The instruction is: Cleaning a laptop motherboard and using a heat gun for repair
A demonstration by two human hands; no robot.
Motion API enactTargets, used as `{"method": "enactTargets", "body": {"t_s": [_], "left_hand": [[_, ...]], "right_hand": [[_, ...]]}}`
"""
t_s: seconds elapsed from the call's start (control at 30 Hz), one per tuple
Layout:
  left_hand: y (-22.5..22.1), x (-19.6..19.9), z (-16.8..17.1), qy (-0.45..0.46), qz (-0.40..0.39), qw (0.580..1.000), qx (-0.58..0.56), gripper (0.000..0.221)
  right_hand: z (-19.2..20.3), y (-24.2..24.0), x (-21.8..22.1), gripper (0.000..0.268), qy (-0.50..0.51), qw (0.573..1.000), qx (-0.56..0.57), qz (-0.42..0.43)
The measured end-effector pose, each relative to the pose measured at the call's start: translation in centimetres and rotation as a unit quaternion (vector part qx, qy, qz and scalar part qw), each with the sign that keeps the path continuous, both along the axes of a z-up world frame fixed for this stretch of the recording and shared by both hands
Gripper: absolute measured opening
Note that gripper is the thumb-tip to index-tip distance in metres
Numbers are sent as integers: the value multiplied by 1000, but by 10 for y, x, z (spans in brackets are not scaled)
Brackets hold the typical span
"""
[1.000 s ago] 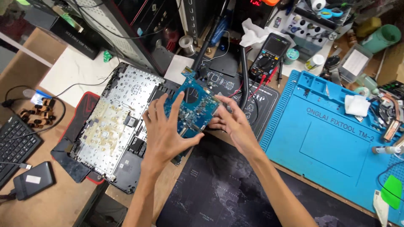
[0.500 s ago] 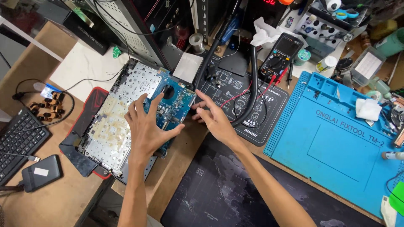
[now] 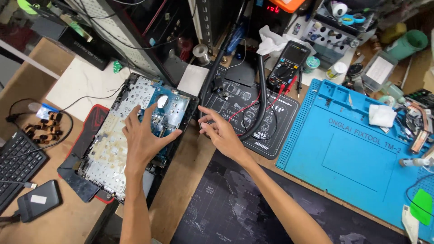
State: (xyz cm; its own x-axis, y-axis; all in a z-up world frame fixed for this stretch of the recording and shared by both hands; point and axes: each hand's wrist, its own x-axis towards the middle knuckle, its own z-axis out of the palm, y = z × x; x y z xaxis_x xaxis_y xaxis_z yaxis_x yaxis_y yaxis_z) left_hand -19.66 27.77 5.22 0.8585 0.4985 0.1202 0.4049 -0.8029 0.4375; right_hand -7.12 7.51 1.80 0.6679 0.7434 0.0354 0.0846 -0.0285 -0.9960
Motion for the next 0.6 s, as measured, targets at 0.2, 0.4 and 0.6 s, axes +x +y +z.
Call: {"method": "enactTargets", "body": {"t_s": [0.2, 0.4, 0.6], "left_hand": [[-37, 11, 16, -78, -20, 996, 37, 90], [-92, 50, -1, -141, -119, 982, 37, 52], [-165, 93, -31, -162, -250, 954, -16, 40]], "right_hand": [[-8, -33, 3, 41, -25, 998, 18, -63], [0, -80, 11, 16, -75, 975, 20, -208], [-31, -156, 33, 30, -151, 932, -42, -327]]}}
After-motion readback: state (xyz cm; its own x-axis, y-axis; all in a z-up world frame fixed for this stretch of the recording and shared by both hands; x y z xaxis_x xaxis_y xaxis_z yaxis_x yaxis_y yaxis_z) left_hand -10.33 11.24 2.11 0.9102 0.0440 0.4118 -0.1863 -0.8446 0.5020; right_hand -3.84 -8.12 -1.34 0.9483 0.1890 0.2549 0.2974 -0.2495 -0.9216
